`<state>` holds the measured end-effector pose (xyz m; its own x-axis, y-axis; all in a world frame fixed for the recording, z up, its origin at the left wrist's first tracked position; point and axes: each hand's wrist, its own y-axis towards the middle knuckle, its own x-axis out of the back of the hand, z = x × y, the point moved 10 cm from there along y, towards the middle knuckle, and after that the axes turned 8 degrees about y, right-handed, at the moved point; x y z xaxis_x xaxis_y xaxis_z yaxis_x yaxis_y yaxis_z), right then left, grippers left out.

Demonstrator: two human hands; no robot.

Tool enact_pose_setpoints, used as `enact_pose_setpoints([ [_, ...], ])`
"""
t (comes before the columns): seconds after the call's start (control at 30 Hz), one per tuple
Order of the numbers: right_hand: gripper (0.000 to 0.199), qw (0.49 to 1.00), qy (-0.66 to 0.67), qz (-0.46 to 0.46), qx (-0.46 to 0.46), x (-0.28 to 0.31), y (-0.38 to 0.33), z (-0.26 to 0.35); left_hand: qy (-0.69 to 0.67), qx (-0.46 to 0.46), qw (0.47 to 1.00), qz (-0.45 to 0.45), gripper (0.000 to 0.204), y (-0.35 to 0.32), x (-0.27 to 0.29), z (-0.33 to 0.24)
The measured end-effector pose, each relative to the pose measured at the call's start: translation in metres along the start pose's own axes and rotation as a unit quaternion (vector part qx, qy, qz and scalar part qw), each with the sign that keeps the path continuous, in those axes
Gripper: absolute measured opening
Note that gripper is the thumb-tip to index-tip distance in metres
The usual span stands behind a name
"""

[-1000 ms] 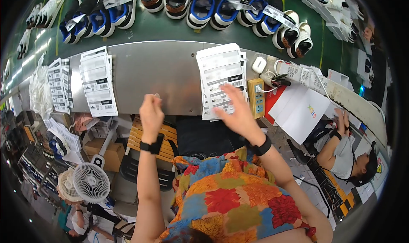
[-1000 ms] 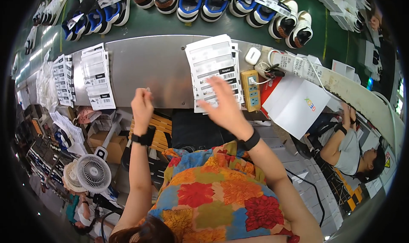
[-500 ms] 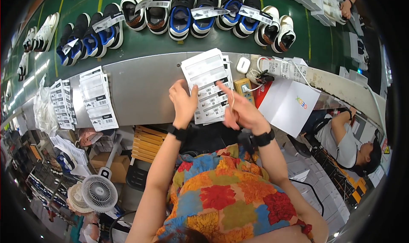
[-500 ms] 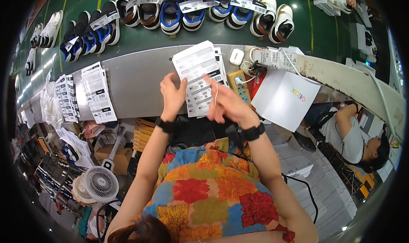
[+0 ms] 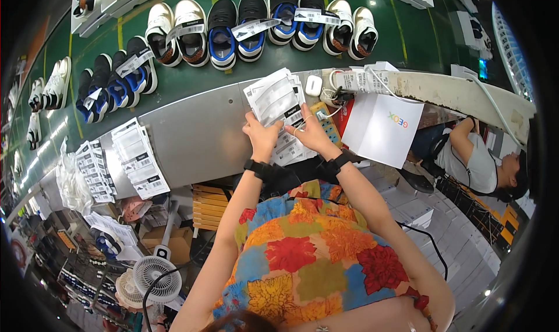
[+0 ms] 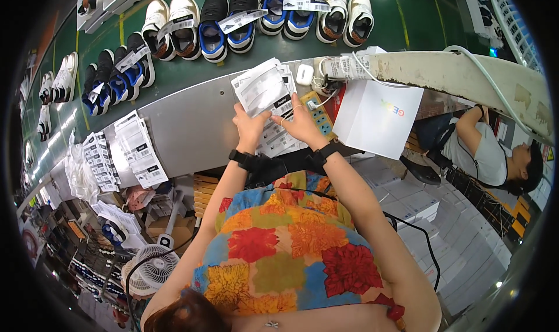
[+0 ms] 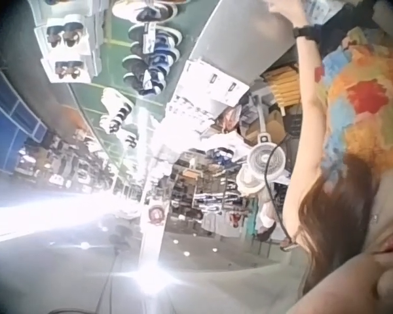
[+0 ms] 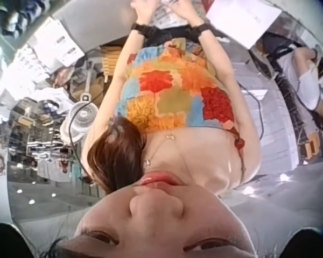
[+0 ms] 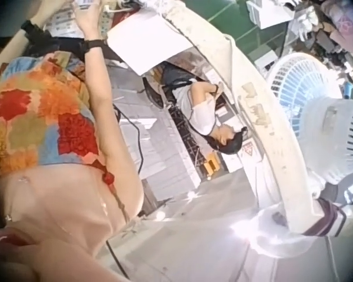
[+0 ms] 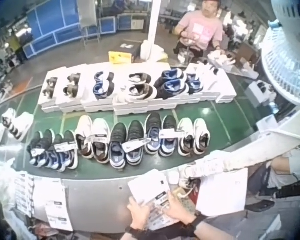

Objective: Checking shoe pairs and organizing barcode labels in a manufacturing environment.

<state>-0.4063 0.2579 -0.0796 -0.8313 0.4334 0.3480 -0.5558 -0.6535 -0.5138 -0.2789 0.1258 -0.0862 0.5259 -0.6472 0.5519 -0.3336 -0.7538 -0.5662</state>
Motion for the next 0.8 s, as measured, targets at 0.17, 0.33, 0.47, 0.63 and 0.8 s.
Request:
enact_pose_setpoints([
  [0.17,0.095,0.992,0.119,-0.005,-0.033,0.003,0.001,0.009,-0.247,0.022,0.964,0.091,0.065,0.014,-0.014,0.019],
  [0.33,0.088,0.95,-0.221,-0.175,0.136,0.054,-0.011,0.099,-0.352,0.01,0.91,0.221,0.046,0.013,0.01,-0.01],
  [0.47,0.072,0.971,0.225,0.045,0.073,0.029,0.001,0.121,-0.317,-0.127,0.893,0.293,0.047,-0.019,0.078,-0.084],
  [0.63,0.044,0.95,0.295,0.007,0.097,0.051,-0.031,0.203,-0.189,-0.321,0.928,0.008,0.056,-0.056,0.179,-0.143],
  [0.8,0.018,0.928,-0.041,0.185,0.321,0.011,-0.089,0.284,0.276,-0.716,0.638,-0.065,0.049,-0.197,0.227,-0.234],
])
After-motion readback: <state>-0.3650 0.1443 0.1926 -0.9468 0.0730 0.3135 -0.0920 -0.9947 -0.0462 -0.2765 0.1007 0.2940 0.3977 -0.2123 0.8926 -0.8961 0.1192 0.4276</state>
